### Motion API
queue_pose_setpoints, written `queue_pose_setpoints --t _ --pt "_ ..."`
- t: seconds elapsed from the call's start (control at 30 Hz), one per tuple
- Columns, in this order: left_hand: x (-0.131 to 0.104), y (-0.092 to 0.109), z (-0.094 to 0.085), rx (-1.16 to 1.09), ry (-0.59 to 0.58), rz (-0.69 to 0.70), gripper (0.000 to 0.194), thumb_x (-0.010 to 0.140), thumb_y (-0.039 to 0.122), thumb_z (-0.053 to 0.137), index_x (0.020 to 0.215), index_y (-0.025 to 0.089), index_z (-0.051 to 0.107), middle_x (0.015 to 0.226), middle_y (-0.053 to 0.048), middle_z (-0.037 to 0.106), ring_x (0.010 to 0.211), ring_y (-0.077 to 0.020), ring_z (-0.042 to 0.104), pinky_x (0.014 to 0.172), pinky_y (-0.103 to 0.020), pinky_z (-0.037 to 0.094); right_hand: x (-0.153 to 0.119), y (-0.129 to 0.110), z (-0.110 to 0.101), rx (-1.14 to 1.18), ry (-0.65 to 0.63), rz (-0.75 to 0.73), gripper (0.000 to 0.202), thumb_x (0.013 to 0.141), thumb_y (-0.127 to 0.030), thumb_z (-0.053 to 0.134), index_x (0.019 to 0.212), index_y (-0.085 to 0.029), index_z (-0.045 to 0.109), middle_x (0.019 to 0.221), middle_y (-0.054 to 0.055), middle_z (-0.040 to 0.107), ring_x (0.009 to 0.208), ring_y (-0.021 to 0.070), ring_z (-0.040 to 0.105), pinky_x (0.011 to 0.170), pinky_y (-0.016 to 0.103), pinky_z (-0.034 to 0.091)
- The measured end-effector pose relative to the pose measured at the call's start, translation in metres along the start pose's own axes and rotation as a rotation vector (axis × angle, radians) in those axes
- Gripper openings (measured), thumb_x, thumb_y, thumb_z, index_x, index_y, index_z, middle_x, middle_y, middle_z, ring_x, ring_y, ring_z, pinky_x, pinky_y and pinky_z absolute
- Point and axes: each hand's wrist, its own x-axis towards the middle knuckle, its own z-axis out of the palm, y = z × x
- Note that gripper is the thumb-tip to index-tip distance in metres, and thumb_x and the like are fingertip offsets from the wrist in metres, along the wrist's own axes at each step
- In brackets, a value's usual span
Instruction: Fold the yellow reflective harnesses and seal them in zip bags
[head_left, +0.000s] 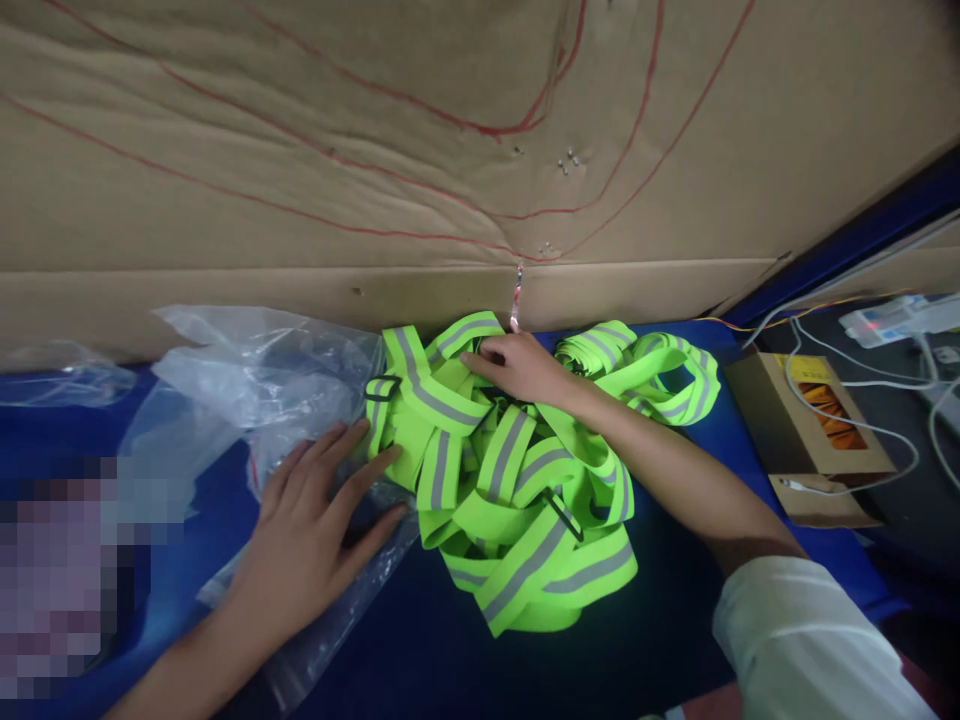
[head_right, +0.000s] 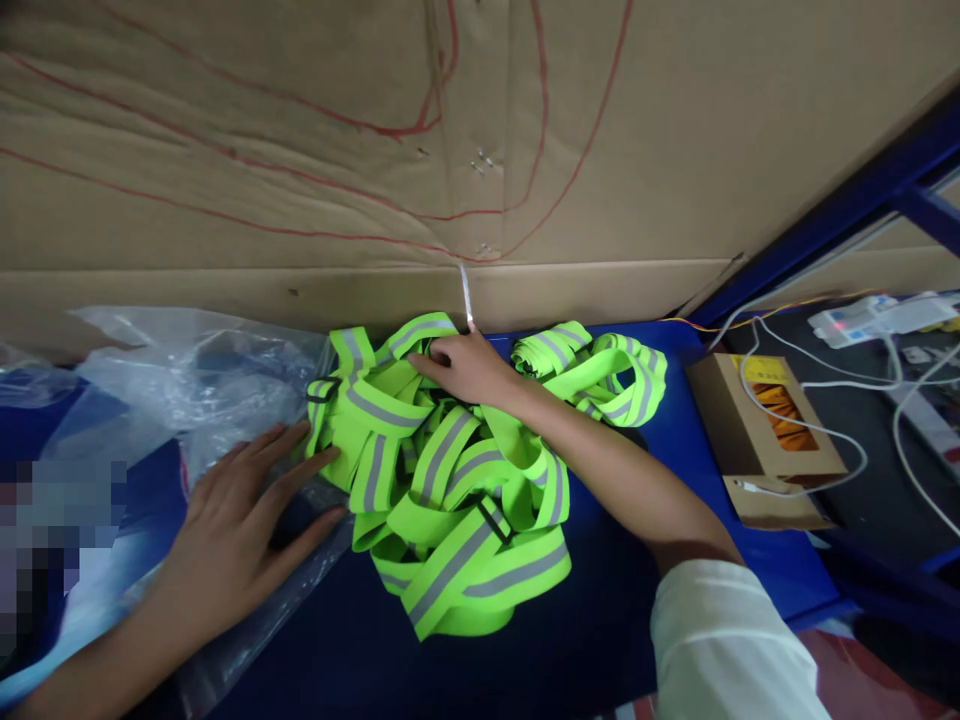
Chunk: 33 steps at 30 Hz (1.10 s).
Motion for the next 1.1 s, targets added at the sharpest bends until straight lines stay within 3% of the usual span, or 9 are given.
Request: queue_pose_setpoints --t 0.27,0.53,0.77,1.1 --pt "-0.0018 -0.0014 0.0009 0.003 -0.001 0.001 0.051 0.104 0.037 0.060 0.152 0.025 0.049 0.161 -0.023 0.048 0.153 -0.0476 0.045 0.121 -0.074 0.040 0.0014 0.0003 0.0016 0.009 0.022 0.006 0.063 0.106 -0.058 0.057 0.060 -0.019 0.040 0.057 -0.006 0.039 0.060 0.0089 0.034 0.066 0.029 0.024" --pt "0.0005 0.0047 -0.0042 0.022 -0.032 -0.049 0.052 0.103 0.034 0.065 0.150 0.025 0.046 0.162 -0.021 0.048 0.154 -0.0462 0.044 0.125 -0.070 0.039 0.0030 -0.0029 0.0005 -0.032 0.012 0.029 0.059 0.107 -0.047 0.061 0.059 -0.018 0.041 0.057 -0.005 0.044 0.059 0.0086 0.036 0.067 0.030 0.026" --pt "-0.0003 0.0014 -0.0036 0.020 -0.007 -0.007 0.052 0.102 0.034 0.065 0.149 0.020 0.048 0.158 -0.025 0.050 0.151 -0.0491 0.047 0.122 -0.072 0.040 0.0024 -0.0013 0.0002 -0.024 0.016 0.012 0.059 0.108 -0.048 0.058 0.060 -0.018 0.042 0.059 -0.005 0.044 0.060 0.0088 0.036 0.068 0.029 0.027" --pt "-0.0021 -0.0014 0.0004 -0.011 -0.026 -0.036 0.050 0.104 0.039 0.060 0.150 0.024 0.050 0.162 -0.021 0.048 0.155 -0.0467 0.043 0.124 -0.073 0.038 0.0028 0.0014 0.0004 -0.027 0.016 -0.017 0.062 0.108 -0.056 0.055 0.060 -0.019 0.041 0.058 -0.005 0.042 0.060 0.0088 0.036 0.067 0.029 0.028"
